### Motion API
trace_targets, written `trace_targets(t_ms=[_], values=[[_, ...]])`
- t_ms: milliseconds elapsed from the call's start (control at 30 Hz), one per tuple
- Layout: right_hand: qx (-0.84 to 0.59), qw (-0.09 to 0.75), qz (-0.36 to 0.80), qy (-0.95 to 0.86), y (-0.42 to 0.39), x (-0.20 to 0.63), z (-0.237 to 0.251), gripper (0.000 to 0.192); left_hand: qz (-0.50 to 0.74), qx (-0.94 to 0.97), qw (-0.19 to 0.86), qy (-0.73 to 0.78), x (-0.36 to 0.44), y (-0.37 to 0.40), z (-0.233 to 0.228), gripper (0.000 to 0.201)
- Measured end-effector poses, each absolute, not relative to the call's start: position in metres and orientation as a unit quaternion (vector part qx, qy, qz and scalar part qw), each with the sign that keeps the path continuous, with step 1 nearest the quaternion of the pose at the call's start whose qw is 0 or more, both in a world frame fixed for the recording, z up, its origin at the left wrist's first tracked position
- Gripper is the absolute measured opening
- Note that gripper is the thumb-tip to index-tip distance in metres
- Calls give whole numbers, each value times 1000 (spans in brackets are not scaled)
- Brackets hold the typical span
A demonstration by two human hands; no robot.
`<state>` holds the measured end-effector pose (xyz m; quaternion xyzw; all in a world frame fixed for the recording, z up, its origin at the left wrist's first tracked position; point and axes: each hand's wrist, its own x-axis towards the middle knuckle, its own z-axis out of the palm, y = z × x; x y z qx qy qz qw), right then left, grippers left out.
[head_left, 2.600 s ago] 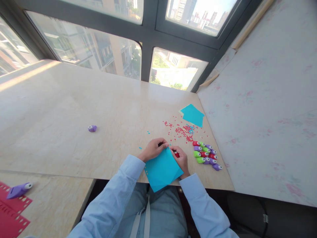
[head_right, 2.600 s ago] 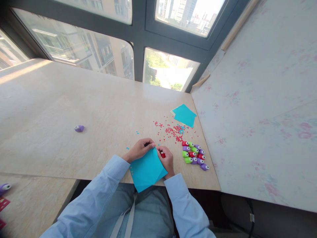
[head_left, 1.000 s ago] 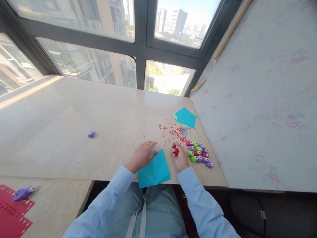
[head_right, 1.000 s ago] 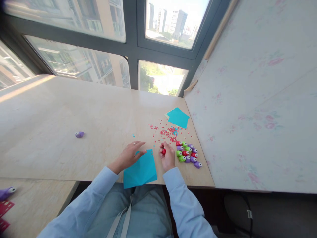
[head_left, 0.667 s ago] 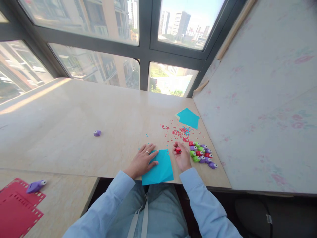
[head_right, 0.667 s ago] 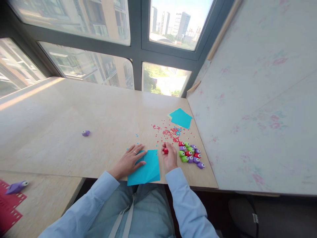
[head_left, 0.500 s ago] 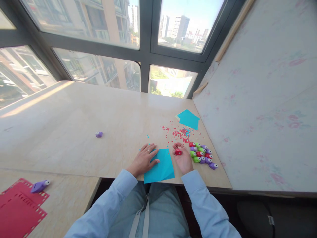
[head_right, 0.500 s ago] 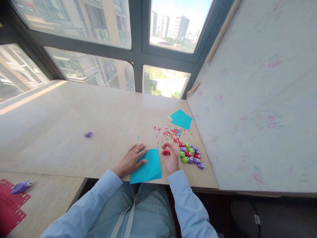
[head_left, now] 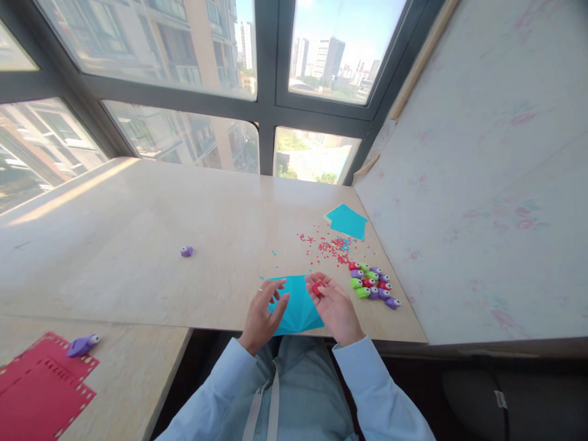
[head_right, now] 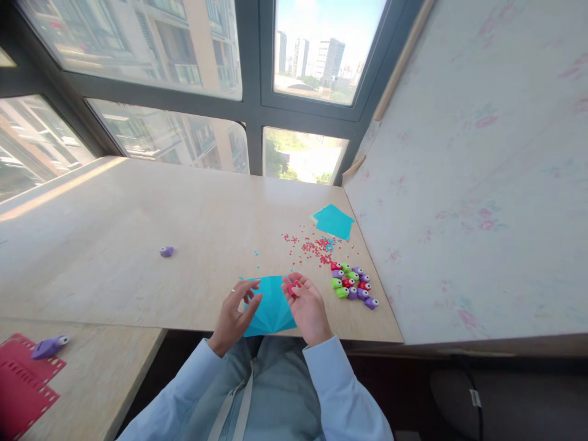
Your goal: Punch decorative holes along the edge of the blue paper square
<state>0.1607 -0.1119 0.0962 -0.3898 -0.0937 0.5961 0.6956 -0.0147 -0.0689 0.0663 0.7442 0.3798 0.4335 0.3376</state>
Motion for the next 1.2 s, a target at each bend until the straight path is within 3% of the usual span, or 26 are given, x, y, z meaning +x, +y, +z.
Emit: trace_targets(t_ms=[167, 333, 500, 700, 833, 1033, 1200], values=[[-460, 618, 602, -210, -124, 130, 102, 42, 376, 770, 369, 360, -11, -93, 84, 44], [-503, 550, 555, -369, -129, 111, 101, 38, 389, 763, 353, 377, -21, -93, 91, 27], [-509, 546, 591, -305, -129, 110, 99, 54, 420, 707, 401, 405, -38, -85, 94, 21], [-570, 555, 526, -301, -128, 143, 90, 57, 506, 519, 471, 502, -84, -45, 86, 42], [-624, 562, 443, -313, -129, 176, 68, 59, 524, 480, 362, 604, -131, -10, 74, 52], [-662, 529, 383, -368, -136, 201, 24, 51, 455, 542, 205, 677, -183, 26, 52, 39], [-680, 475, 270, -489, -140, 201, 16, 35, 365, 585, 71, 721, -204, 45, 43, 33]])
